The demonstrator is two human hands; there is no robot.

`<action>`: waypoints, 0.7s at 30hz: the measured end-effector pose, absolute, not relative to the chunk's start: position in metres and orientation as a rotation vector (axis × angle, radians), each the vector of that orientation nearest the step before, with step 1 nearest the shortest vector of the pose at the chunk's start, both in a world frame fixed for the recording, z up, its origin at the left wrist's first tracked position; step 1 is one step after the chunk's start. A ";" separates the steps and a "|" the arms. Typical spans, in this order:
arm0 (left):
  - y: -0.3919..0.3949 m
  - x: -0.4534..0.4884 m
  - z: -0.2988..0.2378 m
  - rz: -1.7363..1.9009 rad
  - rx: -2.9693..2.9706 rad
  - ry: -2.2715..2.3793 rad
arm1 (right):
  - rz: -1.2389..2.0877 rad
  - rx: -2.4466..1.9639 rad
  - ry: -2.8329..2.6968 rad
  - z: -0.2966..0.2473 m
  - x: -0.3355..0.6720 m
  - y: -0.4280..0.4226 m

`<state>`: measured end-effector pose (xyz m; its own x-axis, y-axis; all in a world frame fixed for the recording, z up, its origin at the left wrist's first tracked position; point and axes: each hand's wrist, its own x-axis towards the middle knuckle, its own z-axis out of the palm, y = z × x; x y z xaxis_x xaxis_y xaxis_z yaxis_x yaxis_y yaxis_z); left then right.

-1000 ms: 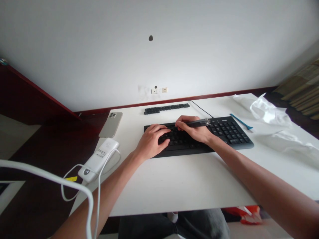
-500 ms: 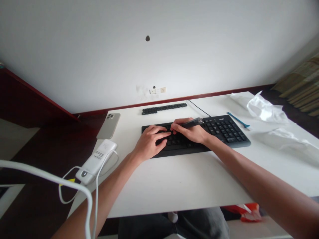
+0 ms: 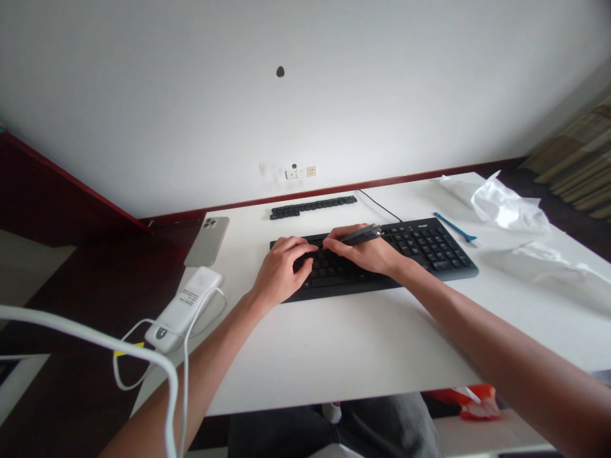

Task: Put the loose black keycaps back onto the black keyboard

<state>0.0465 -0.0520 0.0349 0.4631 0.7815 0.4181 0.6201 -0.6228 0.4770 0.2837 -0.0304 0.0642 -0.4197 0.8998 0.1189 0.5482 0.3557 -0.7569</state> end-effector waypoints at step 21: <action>-0.064 0.045 0.035 0.481 2.657 1.131 | 0.820 -1.187 -2.238 0.079 0.261 -0.028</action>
<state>0.0452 -0.0645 0.0355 0.6516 0.7281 0.2129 0.6582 -0.6822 0.3184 0.2612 -0.0279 0.0794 -0.5126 0.8490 0.1285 0.5652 0.4463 -0.6938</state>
